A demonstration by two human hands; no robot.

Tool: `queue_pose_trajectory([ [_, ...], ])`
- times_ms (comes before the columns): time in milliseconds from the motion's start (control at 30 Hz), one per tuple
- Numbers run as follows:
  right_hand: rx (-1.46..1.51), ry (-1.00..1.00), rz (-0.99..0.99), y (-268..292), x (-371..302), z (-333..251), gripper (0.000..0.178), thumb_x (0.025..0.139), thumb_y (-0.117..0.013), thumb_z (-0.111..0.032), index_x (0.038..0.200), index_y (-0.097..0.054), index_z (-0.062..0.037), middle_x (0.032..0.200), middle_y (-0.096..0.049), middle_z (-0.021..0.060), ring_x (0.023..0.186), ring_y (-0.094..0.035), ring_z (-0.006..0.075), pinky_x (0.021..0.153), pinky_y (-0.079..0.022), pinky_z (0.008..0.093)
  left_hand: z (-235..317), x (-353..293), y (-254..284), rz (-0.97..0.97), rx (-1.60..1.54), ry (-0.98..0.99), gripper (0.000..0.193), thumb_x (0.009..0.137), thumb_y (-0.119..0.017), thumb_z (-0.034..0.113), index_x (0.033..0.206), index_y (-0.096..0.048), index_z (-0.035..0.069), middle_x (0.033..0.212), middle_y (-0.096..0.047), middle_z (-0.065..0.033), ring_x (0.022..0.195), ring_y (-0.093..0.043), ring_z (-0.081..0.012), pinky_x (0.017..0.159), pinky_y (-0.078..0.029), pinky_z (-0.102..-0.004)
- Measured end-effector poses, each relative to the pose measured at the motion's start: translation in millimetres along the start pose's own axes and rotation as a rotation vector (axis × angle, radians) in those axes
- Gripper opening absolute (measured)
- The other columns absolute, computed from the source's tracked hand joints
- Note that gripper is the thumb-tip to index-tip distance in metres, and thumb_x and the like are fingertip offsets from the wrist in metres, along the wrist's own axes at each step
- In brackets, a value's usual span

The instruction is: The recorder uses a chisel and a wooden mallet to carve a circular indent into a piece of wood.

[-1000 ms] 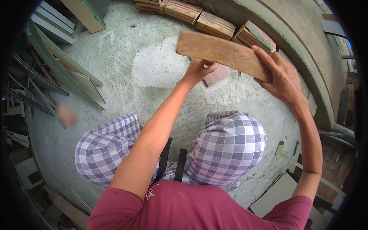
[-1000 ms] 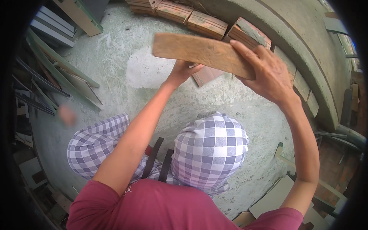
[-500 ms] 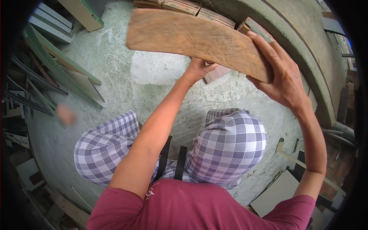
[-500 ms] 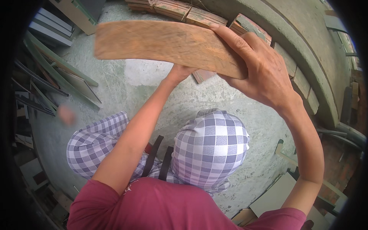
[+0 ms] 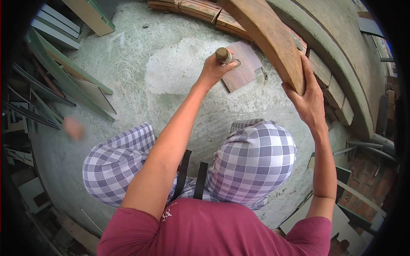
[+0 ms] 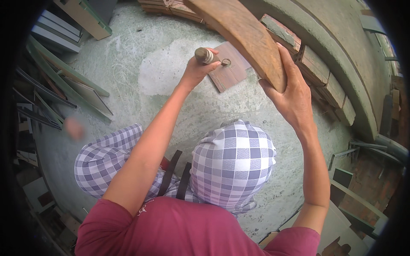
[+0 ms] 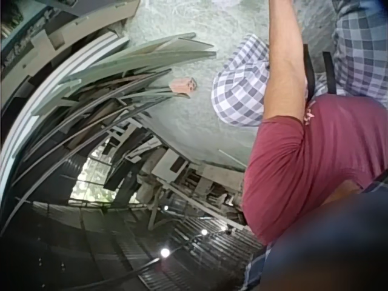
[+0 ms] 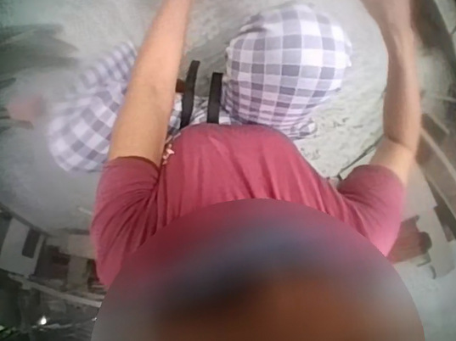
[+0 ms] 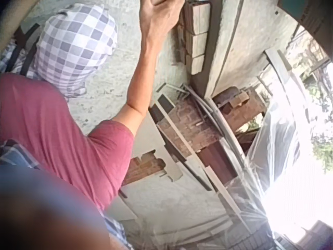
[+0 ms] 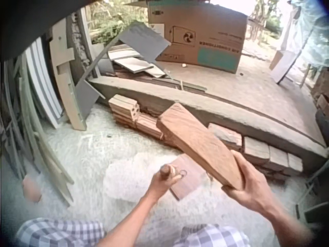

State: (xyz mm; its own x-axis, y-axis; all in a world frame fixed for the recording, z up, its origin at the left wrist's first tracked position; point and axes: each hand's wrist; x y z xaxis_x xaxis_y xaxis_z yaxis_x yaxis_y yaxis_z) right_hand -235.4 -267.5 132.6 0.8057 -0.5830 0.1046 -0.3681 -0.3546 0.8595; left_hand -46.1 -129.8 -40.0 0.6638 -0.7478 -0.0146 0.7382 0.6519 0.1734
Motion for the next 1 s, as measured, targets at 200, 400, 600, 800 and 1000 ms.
queue_pose_trajectory([
  [200, 0.256, -0.331, 0.055, -12, -39, 20, 0.079, 0.071, -0.069, -0.03, 0.142, -0.033, -0.0275, 0.12, -0.058, 0.0157, 0.104, -0.06, 0.0299, 0.089, -0.048, 0.0426, -5, 11, 4, 0.264, -0.258, 0.142, 0.034, 0.077, -0.075, 0.015, 0.103, -0.057, 0.002, 0.105, -0.063, -0.0089, 0.093, -0.059, -0.014, 0.085, -0.047, -0.0273],
  [400, 0.472, -0.502, 0.232, -36, -78, 23, 0.08, 0.076, -0.067, -0.032, 0.144, -0.028, -0.0163, 0.128, -0.05, 0.019, 0.114, -0.052, 0.0304, 0.094, -0.042, 0.0409, -8, 14, -4, 0.484, -0.329, 0.128, 0.033, 0.078, -0.074, 0.013, 0.102, -0.055, 0.001, 0.1, -0.062, -0.0085, 0.09, -0.06, -0.015, 0.083, -0.048, -0.0267],
  [600, 0.472, -0.56, 0.205, -33, -91, 30, 0.079, 0.077, -0.066, -0.033, 0.144, -0.028, -0.0172, 0.127, -0.05, 0.02, 0.114, -0.052, 0.0308, 0.094, -0.043, 0.0418, 2, 13, -11, 0.49, -0.336, 0.106, 0.032, 0.078, -0.074, 0.014, 0.101, -0.056, 0.001, 0.1, -0.062, -0.0091, 0.09, -0.06, -0.015, 0.083, -0.048, -0.027],
  [800, 0.452, -0.593, 0.177, -32, -87, 22, 0.08, 0.075, -0.066, -0.034, 0.144, -0.029, -0.0178, 0.126, -0.051, 0.0204, 0.112, -0.054, 0.031, 0.093, -0.044, 0.042, 2, 10, -13, 0.463, -0.286, 0.097, 0.033, 0.078, -0.074, 0.015, 0.101, -0.056, 0.002, 0.101, -0.062, -0.0084, 0.091, -0.059, -0.0141, 0.083, -0.047, -0.0271],
  [1000, 0.44, -0.579, 0.169, -39, -84, 19, 0.079, 0.074, -0.065, -0.032, 0.144, -0.029, -0.0181, 0.125, -0.053, 0.0205, 0.112, -0.054, 0.0309, 0.093, -0.044, 0.042, 2, 7, -16, 0.456, -0.262, 0.091, 0.032, 0.078, -0.075, 0.016, 0.101, -0.057, 0.002, 0.1, -0.063, -0.0079, 0.091, -0.059, -0.0143, 0.083, -0.046, -0.0273],
])
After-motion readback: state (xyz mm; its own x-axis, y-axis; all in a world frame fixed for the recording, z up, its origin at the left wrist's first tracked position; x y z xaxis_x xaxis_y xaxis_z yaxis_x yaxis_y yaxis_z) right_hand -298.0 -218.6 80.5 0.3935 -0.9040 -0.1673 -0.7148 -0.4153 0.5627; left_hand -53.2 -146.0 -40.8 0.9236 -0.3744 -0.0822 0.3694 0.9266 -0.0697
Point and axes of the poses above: each hand's wrist, its own x-axis towards the middle knuckle, its own y-axis out of the back of the hand, z = x × y
